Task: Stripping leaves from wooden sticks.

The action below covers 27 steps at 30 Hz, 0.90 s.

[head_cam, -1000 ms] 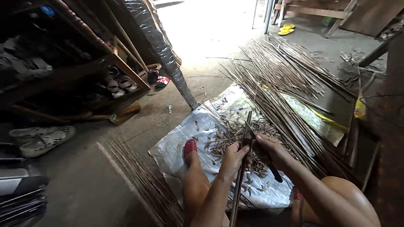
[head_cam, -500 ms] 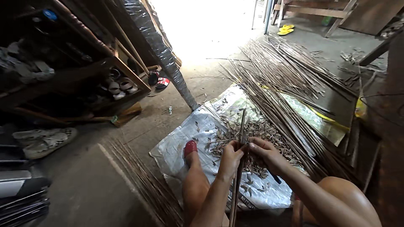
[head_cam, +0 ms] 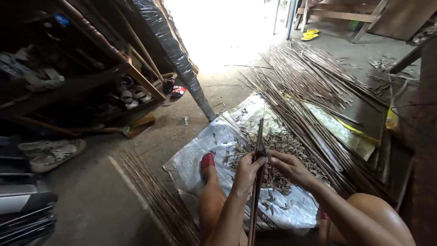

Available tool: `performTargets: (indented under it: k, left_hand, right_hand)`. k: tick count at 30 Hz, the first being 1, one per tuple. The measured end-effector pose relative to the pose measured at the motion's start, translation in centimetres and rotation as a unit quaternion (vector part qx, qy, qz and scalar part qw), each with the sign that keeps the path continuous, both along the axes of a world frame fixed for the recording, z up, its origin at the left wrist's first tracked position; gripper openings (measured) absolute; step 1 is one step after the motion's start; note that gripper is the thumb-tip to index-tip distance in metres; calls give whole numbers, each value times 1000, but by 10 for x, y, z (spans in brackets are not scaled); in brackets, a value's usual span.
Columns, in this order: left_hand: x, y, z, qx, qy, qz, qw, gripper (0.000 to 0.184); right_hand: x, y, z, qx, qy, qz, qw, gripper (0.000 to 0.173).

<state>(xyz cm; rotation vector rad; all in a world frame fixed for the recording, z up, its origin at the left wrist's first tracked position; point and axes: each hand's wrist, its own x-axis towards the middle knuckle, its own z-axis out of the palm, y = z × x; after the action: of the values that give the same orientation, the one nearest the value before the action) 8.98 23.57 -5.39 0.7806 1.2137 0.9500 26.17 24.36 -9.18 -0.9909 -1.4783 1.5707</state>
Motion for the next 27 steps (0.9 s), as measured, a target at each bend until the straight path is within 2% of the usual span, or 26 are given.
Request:
performTargets:
  k: [5, 9, 12, 13, 15, 17, 19, 21, 23, 27]
  left_hand:
    - [-4, -2, 6, -22, -41, -11, 999, 9]
    - [-5, -3, 4, -20, -49, -36, 998, 8]
    - [-4, -3, 5, -29, -54, -38, 997, 8]
    - [-3, -3, 6, -38, -54, -40, 997, 7]
    - [-2, -4, 4, -48, -53, -47, 996, 7]
    - [0, -3, 1, -43, -39, -56, 997, 6]
    - [2, -2, -2, -33, -13, -65, 997, 4]
    - [6, -2, -4, -32, 5, -69, 997, 4]
    - [9, -2, -5, -33, 13, -70, 997, 5]
    - [12, -3, -5, -18, 5, -65, 998, 9]
  right_hand:
    - [2, 3, -12, 184, -88, -18, 979, 44]
    - [6, 6, -17, 274, -188, -52, 942, 43]
    - [4, 6, -19, 339, -258, -135, 895, 38]
    - [5, 8, -20, 325, -269, -172, 890, 38]
    - [13, 15, -13, 208, -236, -214, 925, 40]
    - [16, 19, -1, 51, -110, -236, 964, 42]
    - [13, 15, 11, -79, 15, -188, 979, 45]
    - [8, 7, 17, -103, 39, -133, 985, 44]
    - [3, 1, 17, -69, 13, -102, 992, 44]
    - [1, 1, 11, -68, 49, -90, 992, 35]
